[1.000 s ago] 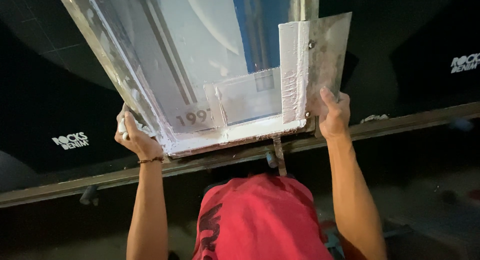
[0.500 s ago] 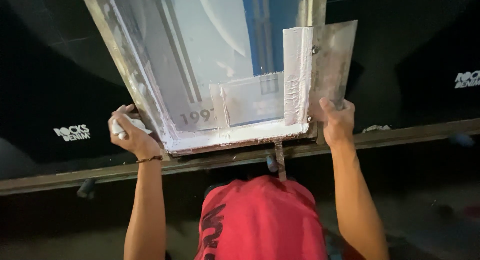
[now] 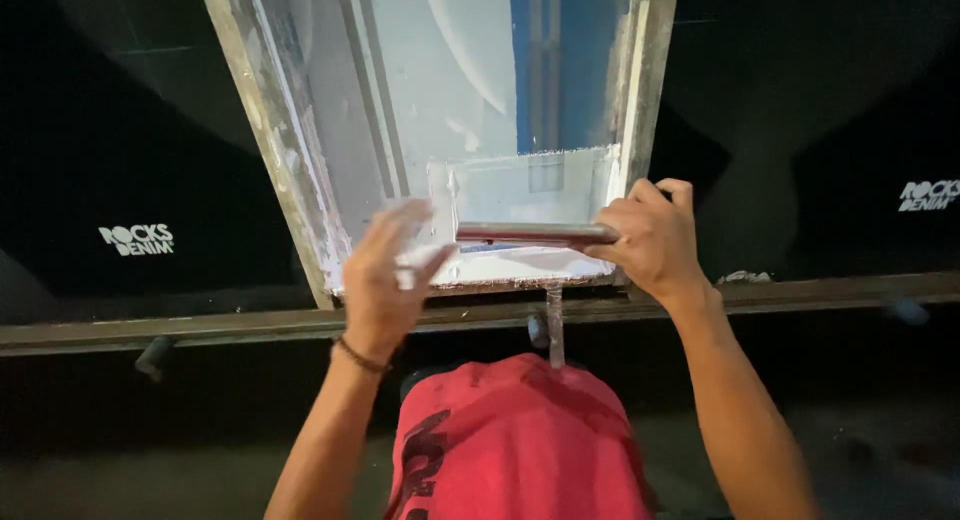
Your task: Applying ink to a garment using a squeegee and screen.
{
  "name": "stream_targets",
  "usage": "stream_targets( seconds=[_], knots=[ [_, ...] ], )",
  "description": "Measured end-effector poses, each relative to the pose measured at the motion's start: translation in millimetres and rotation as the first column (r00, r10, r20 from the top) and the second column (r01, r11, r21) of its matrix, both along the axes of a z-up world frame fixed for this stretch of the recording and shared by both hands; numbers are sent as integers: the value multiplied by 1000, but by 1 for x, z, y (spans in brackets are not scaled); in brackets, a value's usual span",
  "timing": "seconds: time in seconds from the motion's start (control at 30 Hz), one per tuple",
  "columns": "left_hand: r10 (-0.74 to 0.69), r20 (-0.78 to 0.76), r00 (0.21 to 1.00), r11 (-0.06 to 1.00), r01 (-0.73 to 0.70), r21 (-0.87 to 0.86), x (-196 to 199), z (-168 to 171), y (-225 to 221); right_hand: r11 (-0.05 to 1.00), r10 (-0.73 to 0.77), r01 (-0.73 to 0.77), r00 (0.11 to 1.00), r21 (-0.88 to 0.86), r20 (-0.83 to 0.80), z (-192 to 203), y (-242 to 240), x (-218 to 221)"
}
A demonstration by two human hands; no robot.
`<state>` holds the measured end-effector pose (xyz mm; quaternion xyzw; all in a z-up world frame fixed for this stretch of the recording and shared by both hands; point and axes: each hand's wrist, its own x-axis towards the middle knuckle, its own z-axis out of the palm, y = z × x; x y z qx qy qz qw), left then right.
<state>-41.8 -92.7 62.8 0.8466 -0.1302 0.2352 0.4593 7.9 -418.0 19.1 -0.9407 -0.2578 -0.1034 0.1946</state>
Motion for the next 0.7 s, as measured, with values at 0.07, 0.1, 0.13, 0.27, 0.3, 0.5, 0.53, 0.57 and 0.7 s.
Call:
stream_targets(
  seconds=[0.07,0.1,0.13,0.27,0.3,0.5,0.53,0.57,0.7],
  knots=[
    [-29,-107,994,987,45,153,0,-3,-6,998,11,-8,999,-61,44,0,3,4],
    [-46,-217,975,948,111,298,0,-5,-10,993,19,-8,996,-119,88,0,4,6],
    [-44,-216,975,948,109,298,1,-14,-12,993,21,-10,996,-120,89,-3,3,7],
    [46,-266,963,840,107,531,3,-29,-22,991,36,-25,996,-129,84,-8,4,6],
    [66,-264,962,805,105,584,3,-27,-24,997,32,-24,994,-76,100,-7,7,3],
    [87,-331,940,802,131,583,4,-44,-24,983,15,-27,997,-182,-69,-10,0,6],
    [87,-328,941,802,130,583,5,-41,-24,983,15,-26,998,-182,-66,-11,-1,7],
    [85,-340,937,803,138,580,6,-38,-24,966,-18,-9,995,-259,-100,-12,-2,9],
    [79,-355,932,828,137,543,10,-41,-20,933,-41,-12,989,-360,-141,-5,0,12]
  ],
)
